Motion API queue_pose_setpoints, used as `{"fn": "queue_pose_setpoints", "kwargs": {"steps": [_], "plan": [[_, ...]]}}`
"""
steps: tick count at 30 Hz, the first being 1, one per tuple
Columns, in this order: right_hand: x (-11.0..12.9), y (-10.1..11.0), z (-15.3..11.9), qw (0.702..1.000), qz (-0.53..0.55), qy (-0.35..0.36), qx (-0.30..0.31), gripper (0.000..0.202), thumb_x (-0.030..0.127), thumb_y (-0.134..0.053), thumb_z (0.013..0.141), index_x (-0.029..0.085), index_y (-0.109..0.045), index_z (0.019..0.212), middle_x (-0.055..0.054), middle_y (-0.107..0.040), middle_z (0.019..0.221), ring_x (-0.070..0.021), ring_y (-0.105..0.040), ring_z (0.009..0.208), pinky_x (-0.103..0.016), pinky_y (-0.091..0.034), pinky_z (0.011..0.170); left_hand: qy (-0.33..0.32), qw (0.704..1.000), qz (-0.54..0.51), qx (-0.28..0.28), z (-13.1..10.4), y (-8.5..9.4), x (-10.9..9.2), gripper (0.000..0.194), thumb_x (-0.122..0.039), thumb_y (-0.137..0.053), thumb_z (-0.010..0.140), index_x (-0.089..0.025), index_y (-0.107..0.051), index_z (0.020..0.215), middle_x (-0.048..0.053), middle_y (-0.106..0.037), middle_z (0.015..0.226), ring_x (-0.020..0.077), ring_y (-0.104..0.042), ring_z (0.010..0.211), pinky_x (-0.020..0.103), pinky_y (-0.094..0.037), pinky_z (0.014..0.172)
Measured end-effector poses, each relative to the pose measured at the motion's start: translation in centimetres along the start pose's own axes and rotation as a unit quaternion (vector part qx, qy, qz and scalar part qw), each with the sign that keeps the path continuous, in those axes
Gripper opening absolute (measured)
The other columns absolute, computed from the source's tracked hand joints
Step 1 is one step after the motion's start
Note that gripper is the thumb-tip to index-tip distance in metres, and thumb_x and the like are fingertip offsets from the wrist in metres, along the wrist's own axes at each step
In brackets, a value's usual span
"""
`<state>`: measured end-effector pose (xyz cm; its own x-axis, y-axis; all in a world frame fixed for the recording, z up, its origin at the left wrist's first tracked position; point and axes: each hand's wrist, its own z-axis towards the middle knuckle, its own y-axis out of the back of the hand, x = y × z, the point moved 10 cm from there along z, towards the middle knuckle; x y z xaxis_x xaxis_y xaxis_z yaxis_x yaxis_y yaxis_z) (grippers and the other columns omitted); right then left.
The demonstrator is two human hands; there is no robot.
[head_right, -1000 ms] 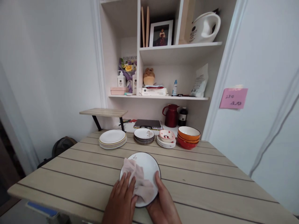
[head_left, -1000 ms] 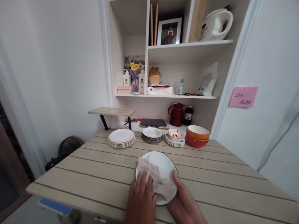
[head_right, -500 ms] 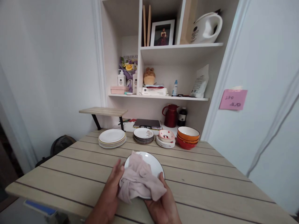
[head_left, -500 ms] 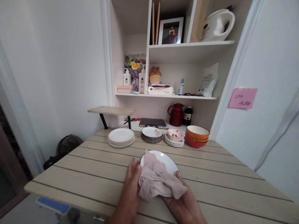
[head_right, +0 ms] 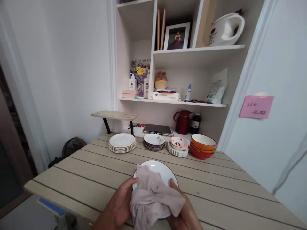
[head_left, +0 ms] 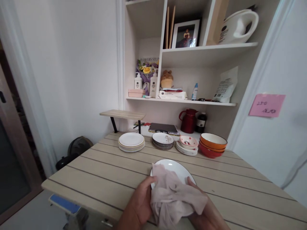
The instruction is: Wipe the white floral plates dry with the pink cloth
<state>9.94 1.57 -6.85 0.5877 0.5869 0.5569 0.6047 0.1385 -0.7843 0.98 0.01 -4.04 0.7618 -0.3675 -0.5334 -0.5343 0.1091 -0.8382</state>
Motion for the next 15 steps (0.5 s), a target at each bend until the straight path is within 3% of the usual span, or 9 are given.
{"fn": "queue_pose_setpoints", "kwargs": {"steps": [4,7,9,11,12,13,15], "plan": [[1.5,1.9,0.5,0.995,-0.048,0.021,-0.084,0.062,0.045,-0.064,0.078,0.008,-0.049,0.126,-0.014,-0.07,0.097,-0.0255,-0.066,0.086,-0.037,-0.053,0.076,0.028,0.999,-0.007,-0.037,0.6,1.0,1.5,0.051,-0.034,-0.057,0.084,-0.006,-0.053,0.127,0.016,-0.072,0.099,0.0291,-0.067,0.093,0.041,-0.045,0.089],[6.0,3.6,0.0,0.96,-0.152,0.141,-0.186,0.073,0.049,-0.067,0.073,0.025,-0.039,0.136,-0.007,-0.065,0.107,-0.0219,-0.064,0.077,-0.037,-0.052,0.069,0.031,0.998,-0.038,-0.034,1.1,1.4,1.9,0.053,-0.037,-0.056,0.085,-0.008,-0.051,0.129,0.017,-0.07,0.105,0.03,-0.066,0.097,0.043,-0.045,0.091],[10.3,3.4,-2.0,0.887,-0.278,0.268,-0.255,0.077,0.05,-0.068,0.071,0.033,-0.034,0.138,-0.006,-0.057,0.122,-0.0201,-0.062,0.08,-0.036,-0.05,0.072,0.019,0.998,-0.056,-0.031,1.4,1.5,1.8,0.052,-0.034,-0.056,0.085,-0.009,-0.05,0.131,0.017,-0.069,0.108,0.0299,-0.065,0.099,0.044,-0.044,0.092],[13.4,1.1,-5.0,0.765,-0.429,0.382,-0.292,0.076,0.052,-0.065,0.072,0.035,-0.035,0.14,-0.007,-0.045,0.134,-0.0215,-0.058,0.09,-0.037,-0.047,0.078,0.008,0.997,-0.069,-0.029,1.6,1.5,1.7,0.051,-0.032,-0.056,0.085,-0.01,-0.049,0.131,0.017,-0.068,0.109,0.0295,-0.065,0.1,0.044,-0.044,0.092],[13.8,-0.2,-6.3,0.705,-0.498,0.407,-0.301,0.074,0.052,-0.063,0.072,0.035,-0.036,0.14,-0.008,-0.043,0.135,-0.0224,-0.057,0.091,-0.038,-0.046,0.081,0.006,0.997,-0.074,-0.028,1.6,1.4,1.8,0.051,-0.032,-0.056,0.085,-0.011,-0.05,0.131,0.017,-0.068,0.11,0.0295,-0.065,0.1,0.044,-0.044,0.092],[13.4,-1.3,-6.8,0.668,-0.556,0.397,-0.296,0.072,0.052,-0.062,0.073,0.037,-0.038,0.139,-0.008,-0.045,0.132,-0.0226,-0.057,0.088,-0.039,-0.045,0.08,0.003,0.997,-0.076,-0.028,1.6,1.3,1.9,0.051,-0.033,-0.056,0.085,-0.011,-0.05,0.13,0.017,-0.068,0.109,0.0294,-0.065,0.099,0.044,-0.044,0.092],[10.7,-2.8,-6.1,0.665,-0.632,0.326,-0.227,0.069,0.051,-0.06,0.074,0.041,-0.038,0.139,-0.007,-0.051,0.126,-0.0224,-0.058,0.082,-0.039,-0.045,0.077,0.003,0.997,-0.072,-0.025,1.5,1.0,2.2,0.051,-0.036,-0.056,0.085,-0.011,-0.052,0.129,0.017,-0.068,0.108,0.0291,-0.065,0.098,0.042,-0.045,0.089]]}}
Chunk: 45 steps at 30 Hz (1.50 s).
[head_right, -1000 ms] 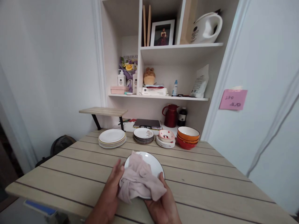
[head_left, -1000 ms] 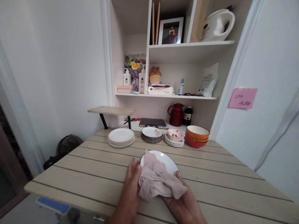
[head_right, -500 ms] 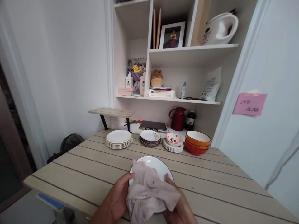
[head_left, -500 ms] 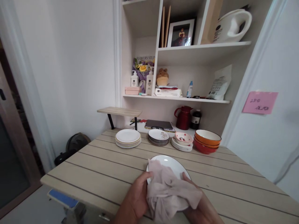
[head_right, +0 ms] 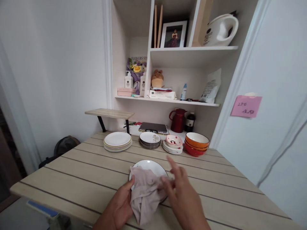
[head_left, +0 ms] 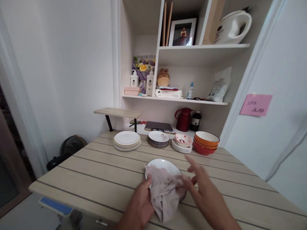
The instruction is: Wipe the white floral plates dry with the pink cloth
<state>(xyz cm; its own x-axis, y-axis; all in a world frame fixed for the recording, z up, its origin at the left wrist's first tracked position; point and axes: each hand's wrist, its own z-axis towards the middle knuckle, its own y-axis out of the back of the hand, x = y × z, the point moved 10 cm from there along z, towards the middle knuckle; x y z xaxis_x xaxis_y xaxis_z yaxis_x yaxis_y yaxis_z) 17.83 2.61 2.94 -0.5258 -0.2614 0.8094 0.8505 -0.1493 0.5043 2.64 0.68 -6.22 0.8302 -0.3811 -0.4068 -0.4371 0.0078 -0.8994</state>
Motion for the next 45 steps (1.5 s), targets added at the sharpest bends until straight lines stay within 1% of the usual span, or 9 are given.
{"fn": "queue_pose_setpoints", "kwargs": {"steps": [2,5,9,15,21,29,35,41,45], "plan": [[1.1,-3.5,-1.6,0.993,-0.005,0.018,0.118,0.067,0.049,-0.064,0.071,0.045,-0.043,0.135,-0.004,-0.05,0.13,-0.0249,-0.058,0.088,-0.039,-0.044,0.08,-0.002,1.0,0.009,-0.001,-0.1,-0.2,0.3,0.05,-0.037,-0.056,0.085,-0.012,-0.053,0.128,0.016,-0.069,0.107,0.0283,-0.065,0.095,0.04,-0.047,0.086],[1.8,-6.9,-2.3,0.981,-0.062,0.051,0.175,0.058,0.045,-0.068,0.069,0.044,-0.055,0.126,-0.005,-0.048,0.135,-0.0337,-0.044,0.117,-0.044,-0.034,0.095,-0.005,1.0,0.015,-0.006,-0.1,-0.3,0.5,0.049,-0.039,-0.056,0.086,-0.012,-0.054,0.127,0.015,-0.069,0.105,0.0265,-0.065,0.093,0.038,-0.048,0.083],[2.1,-10.0,-0.4,0.956,-0.109,0.106,0.251,0.028,0.028,-0.054,0.08,0.033,-0.07,0.102,-0.005,-0.055,0.122,-0.0242,-0.052,0.106,-0.037,-0.036,0.092,-0.022,1.0,-0.003,0.018,0.1,-0.8,0.2,0.048,-0.04,-0.05,0.089,-0.012,-0.053,0.127,0.015,-0.066,0.111,0.0248,-0.063,0.097,0.038,-0.047,0.086],[0.5,-8.5,3.3,0.963,-0.185,0.104,0.165,0.033,0.015,-0.047,0.08,0.029,-0.07,0.1,-0.006,-0.056,0.114,-0.0198,-0.053,0.101,-0.028,-0.038,0.077,-0.056,0.998,-0.002,0.034,0.2,-0.6,-0.6,0.045,-0.036,-0.049,0.09,-0.019,-0.049,0.131,0.012,-0.061,0.123,0.0236,-0.058,0.109,0.041,-0.042,0.097],[-0.1,-7.0,1.3,0.942,-0.263,0.096,0.183,0.033,0.02,-0.049,0.08,0.034,-0.071,0.099,-0.006,-0.06,0.099,-0.0185,-0.055,0.083,-0.027,-0.031,0.064,-0.05,0.997,0.006,0.055,-0.3,-1.5,-0.3,0.042,-0.037,-0.05,0.089,-0.015,-0.056,0.124,0.014,-0.063,0.12,0.0265,-0.056,0.113,0.043,-0.04,0.099],[4.4,-11.7,0.8,0.942,-0.168,0.171,0.235,0.037,0.014,-0.047,0.079,0.033,-0.072,0.099,-0.001,-0.062,0.099,-0.0157,-0.056,0.085,-0.025,-0.036,0.071,-0.112,0.994,0.008,0.016,0.3,0.2,-1.1,0.041,-0.033,-0.058,0.086,-0.018,-0.057,0.123,0.011,-0.064,0.118,0.0241,-0.06,0.106,0.04,-0.043,0.096],[1.2,-10.3,5.4,0.945,-0.209,0.135,0.213,0.041,0.012,-0.043,0.081,0.031,-0.07,0.106,-0.004,-0.062,0.102,-0.0168,-0.056,0.095,-0.026,-0.037,0.077,-0.069,0.997,-0.002,0.031,0.3,-0.2,-0.8,0.046,-0.035,-0.053,0.088,-0.02,-0.049,0.132,0.013,-0.061,0.124,0.0255,-0.058,0.111,0.044,-0.041,0.097],[0.5,-7.9,1.6,0.926,-0.19,0.141,0.293,0.027,0.027,-0.047,0.085,0.027,-0.069,0.099,-0.005,-0.062,0.094,-0.0189,-0.055,0.089,-0.029,-0.037,0.081,-0.068,0.997,-0.017,0.04,-0.2,-1.4,-0.4,0.043,-0.033,-0.054,0.088,-0.019,-0.052,0.128,0.014,-0.061,0.123,0.0256,-0.059,0.107,0.043,-0.043,0.096],[2.8,-10.1,-0.5,0.916,-0.141,0.179,0.331,0.034,0.036,-0.05,0.084,0.03,-0.061,0.116,-0.004,-0.057,0.109,-0.0187,-0.053,0.095,-0.028,-0.037,0.084,-0.097,0.994,-0.01,0.046,0.0,-1.3,-0.6,0.042,-0.036,-0.056,0.087,-0.02,-0.055,0.125,0.013,-0.062,0.122,0.0244,-0.06,0.106,0.041,-0.044,0.094]]}}
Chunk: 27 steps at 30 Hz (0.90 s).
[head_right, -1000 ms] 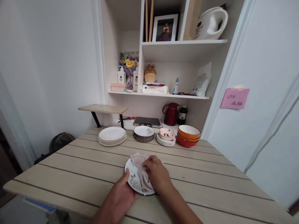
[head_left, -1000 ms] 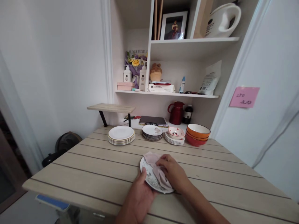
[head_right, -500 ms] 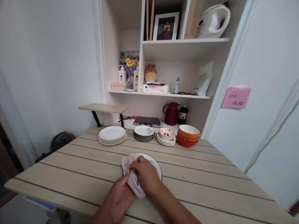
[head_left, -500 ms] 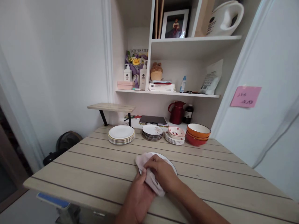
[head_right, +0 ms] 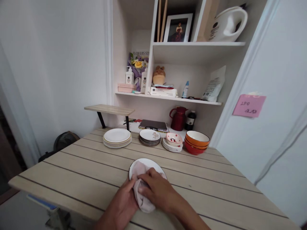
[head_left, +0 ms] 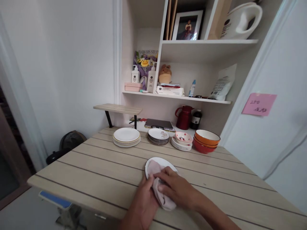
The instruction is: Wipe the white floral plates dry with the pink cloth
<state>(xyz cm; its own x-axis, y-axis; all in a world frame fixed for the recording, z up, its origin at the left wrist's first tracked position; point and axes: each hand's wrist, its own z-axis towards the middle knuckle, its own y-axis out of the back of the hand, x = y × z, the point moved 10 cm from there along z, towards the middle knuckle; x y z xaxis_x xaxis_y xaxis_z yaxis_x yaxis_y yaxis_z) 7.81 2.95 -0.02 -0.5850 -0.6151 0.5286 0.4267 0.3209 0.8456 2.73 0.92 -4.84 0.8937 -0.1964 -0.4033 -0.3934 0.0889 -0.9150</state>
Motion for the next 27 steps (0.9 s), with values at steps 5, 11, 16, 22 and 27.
{"fn": "queue_pose_setpoints", "kwargs": {"steps": [5,11,16,22,27], "plan": [[-2.0,0.3,4.1,0.995,-0.066,-0.066,-0.033,0.037,0.025,-0.049,0.083,0.032,-0.058,0.119,-0.004,-0.051,0.114,-0.0173,-0.053,0.097,-0.027,-0.036,0.082,-0.021,1.0,-0.008,-0.018,0.6,1.5,-0.3,0.046,-0.03,-0.054,0.089,-0.028,-0.047,0.134,0.009,-0.059,0.127,0.0222,-0.056,0.114,0.041,-0.04,0.099],[-4.7,2.1,2.3,0.967,-0.197,-0.151,-0.054,0.032,0.022,-0.043,0.084,0.031,-0.06,0.109,-0.005,-0.055,0.105,-0.0184,-0.057,0.082,-0.027,-0.032,0.065,-0.015,0.999,-0.048,0.002,0.9,1.8,0.1,0.045,-0.027,-0.05,0.09,-0.025,-0.048,0.134,0.011,-0.059,0.129,0.0265,-0.053,0.119,0.045,-0.035,0.103],[-2.5,1.3,-0.4,0.978,-0.18,-0.102,-0.009,0.023,0.02,-0.048,0.078,0.027,-0.063,0.094,-0.003,-0.058,0.095,-0.017,-0.057,0.074,-0.027,-0.031,0.062,-0.006,0.998,-0.059,-0.03,0.4,1.4,0.3,0.046,-0.025,-0.057,0.086,-0.022,-0.051,0.131,0.013,-0.063,0.122,0.0277,-0.059,0.11,0.046,-0.039,0.099],[-0.5,-0.3,3.2,0.999,-0.005,-0.026,-0.022,0.033,0.013,-0.051,0.074,0.028,-0.064,0.1,-0.001,-0.058,0.1,-0.015,-0.055,0.089,-0.023,-0.036,0.075,-0.038,0.996,-0.045,-0.065,0.3,1.8,-0.3,0.044,-0.023,-0.061,0.083,-0.026,-0.055,0.127,0.009,-0.065,0.117,0.0245,-0.059,0.109,0.04,-0.041,0.097],[-3.5,1.4,5.4,0.989,-0.077,-0.101,-0.077,0.035,0.016,-0.049,0.079,0.032,-0.064,0.106,-0.002,-0.057,0.104,-0.0156,-0.056,0.091,-0.025,-0.033,0.073,-0.009,0.999,-0.022,-0.043,0.9,2.8,0.1,0.043,-0.028,-0.055,0.088,-0.031,-0.052,0.13,0.008,-0.064,0.121,0.0242,-0.058,0.112,0.043,-0.039,0.099]]}}
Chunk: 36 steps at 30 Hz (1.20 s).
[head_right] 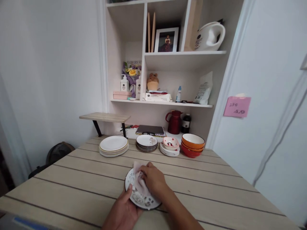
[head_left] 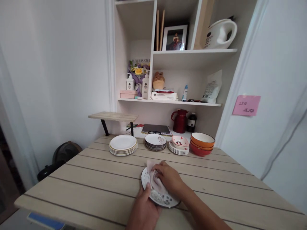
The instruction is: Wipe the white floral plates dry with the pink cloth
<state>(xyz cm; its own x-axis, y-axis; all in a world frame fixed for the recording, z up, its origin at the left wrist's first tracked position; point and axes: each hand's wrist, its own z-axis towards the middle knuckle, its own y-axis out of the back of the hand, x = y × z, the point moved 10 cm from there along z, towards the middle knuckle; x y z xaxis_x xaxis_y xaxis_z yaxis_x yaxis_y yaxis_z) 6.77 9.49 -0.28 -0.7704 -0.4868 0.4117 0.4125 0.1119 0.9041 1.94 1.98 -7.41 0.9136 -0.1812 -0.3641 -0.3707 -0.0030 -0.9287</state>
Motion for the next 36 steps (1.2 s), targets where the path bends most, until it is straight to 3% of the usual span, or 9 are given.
{"fn": "queue_pose_setpoints", "kwargs": {"steps": [6,10,12,14,19,25,30,33,36], "plan": [[-2.0,1.7,-2.8,0.993,-0.106,-0.032,0.031,0.024,0.021,-0.045,0.082,0.028,-0.065,0.093,-0.003,-0.058,0.096,-0.0154,-0.055,0.073,-0.026,-0.027,0.06,0.011,1.0,-0.02,0.004,0.1,0.3,0.3,0.04,-0.03,-0.054,0.088,-0.027,-0.055,0.128,0.011,-0.064,0.12,0.0267,-0.057,0.114,0.046,-0.037,0.1],[1.4,0.7,-4.5,0.994,-0.057,0.054,0.078,0.023,0.015,-0.049,0.076,0.026,-0.065,0.09,-0.002,-0.059,0.095,-0.0149,-0.055,0.077,-0.025,-0.03,0.064,0.016,1.0,-0.022,-0.014,-0.4,-0.4,0.4,0.041,-0.026,-0.058,0.085,-0.025,-0.056,0.126,0.011,-0.066,0.117,0.027,-0.057,0.113,0.045,-0.038,0.1],[3.6,-0.3,-4.2,0.99,0.029,0.108,0.091,0.029,0.012,-0.051,0.072,0.026,-0.065,0.093,-0.001,-0.06,0.097,-0.0147,-0.056,0.085,-0.023,-0.033,0.069,-0.003,0.999,-0.03,-0.015,-0.3,-0.6,0.1,0.042,-0.025,-0.058,0.085,-0.025,-0.055,0.126,0.01,-0.065,0.118,0.0262,-0.058,0.112,0.044,-0.039,0.1],[4.2,-0.7,-2.8,0.989,0.08,0.108,0.063,0.031,0.012,-0.048,0.075,0.027,-0.066,0.096,-0.001,-0.059,0.095,-0.0151,-0.055,0.089,-0.022,-0.035,0.073,-0.01,0.999,-0.034,-0.018,-0.1,-0.3,0.0,0.042,-0.024,-0.057,0.086,-0.026,-0.054,0.128,0.009,-0.065,0.119,0.0253,-0.057,0.113,0.042,-0.039,0.1],[0.9,-0.2,0.2,1.0,0.019,0.011,-0.004,0.032,0.021,-0.051,0.08,0.031,-0.063,0.108,-0.002,-0.057,0.104,-0.0163,-0.057,0.092,-0.024,-0.035,0.073,0.008,1.0,-0.022,-0.009,0.2,0.6,0.2,0.042,-0.025,-0.054,0.087,-0.03,-0.053,0.129,0.007,-0.065,0.12,0.0247,-0.056,0.115,0.043,-0.037,0.101],[-2.4,1.0,-3.2,0.993,-0.109,-0.041,0.033,0.027,0.021,-0.043,0.083,0.028,-0.061,0.102,-0.004,-0.058,0.102,-0.0171,-0.059,0.081,-0.026,-0.03,0.061,0.025,0.999,-0.023,0.016,-0.4,-0.8,0.4,0.041,-0.027,-0.054,0.088,-0.025,-0.054,0.128,0.011,-0.063,0.122,0.0258,-0.057,0.113,0.044,-0.037,0.101],[0.6,0.2,-5.2,0.996,-0.054,0.029,0.067,0.023,0.017,-0.049,0.075,0.025,-0.061,0.093,-0.003,-0.059,0.097,-0.0168,-0.056,0.084,-0.025,-0.033,0.068,0.01,1.0,-0.025,-0.006,-0.8,-1.3,0.3,0.041,-0.029,-0.06,0.084,-0.025,-0.056,0.125,0.011,-0.063,0.121,0.0276,-0.058,0.11,0.045,-0.04,0.097],[2.5,-0.6,-3.9,0.995,0.025,0.063,0.076,0.031,0.015,-0.052,0.072,0.028,-0.063,0.098,-0.001,-0.059,0.097,-0.0153,-0.056,0.084,-0.024,-0.034,0.071,-0.014,1.0,-0.028,-0.005,-0.5,-1.0,0.1,0.041,-0.028,-0.063,0.082,-0.026,-0.057,0.123,0.011,-0.063,0.12,0.0273,-0.058,0.11,0.043,-0.042,0.095],[2.4,-0.7,-1.4,0.997,0.028,0.051,0.05,0.035,0.018,-0.053,0.076,0.03,-0.062,0.108,-0.002,-0.058,0.103,-0.0155,-0.056,0.088,-0.024,-0.034,0.072,-0.017,0.999,-0.032,0.006,-0.2,-0.8,-0.1,0.045,-0.025,-0.064,0.081,-0.028,-0.056,0.125,0.009,-0.062,0.123,0.0265,-0.056,0.114,0.041,-0.041,0.096]]}}
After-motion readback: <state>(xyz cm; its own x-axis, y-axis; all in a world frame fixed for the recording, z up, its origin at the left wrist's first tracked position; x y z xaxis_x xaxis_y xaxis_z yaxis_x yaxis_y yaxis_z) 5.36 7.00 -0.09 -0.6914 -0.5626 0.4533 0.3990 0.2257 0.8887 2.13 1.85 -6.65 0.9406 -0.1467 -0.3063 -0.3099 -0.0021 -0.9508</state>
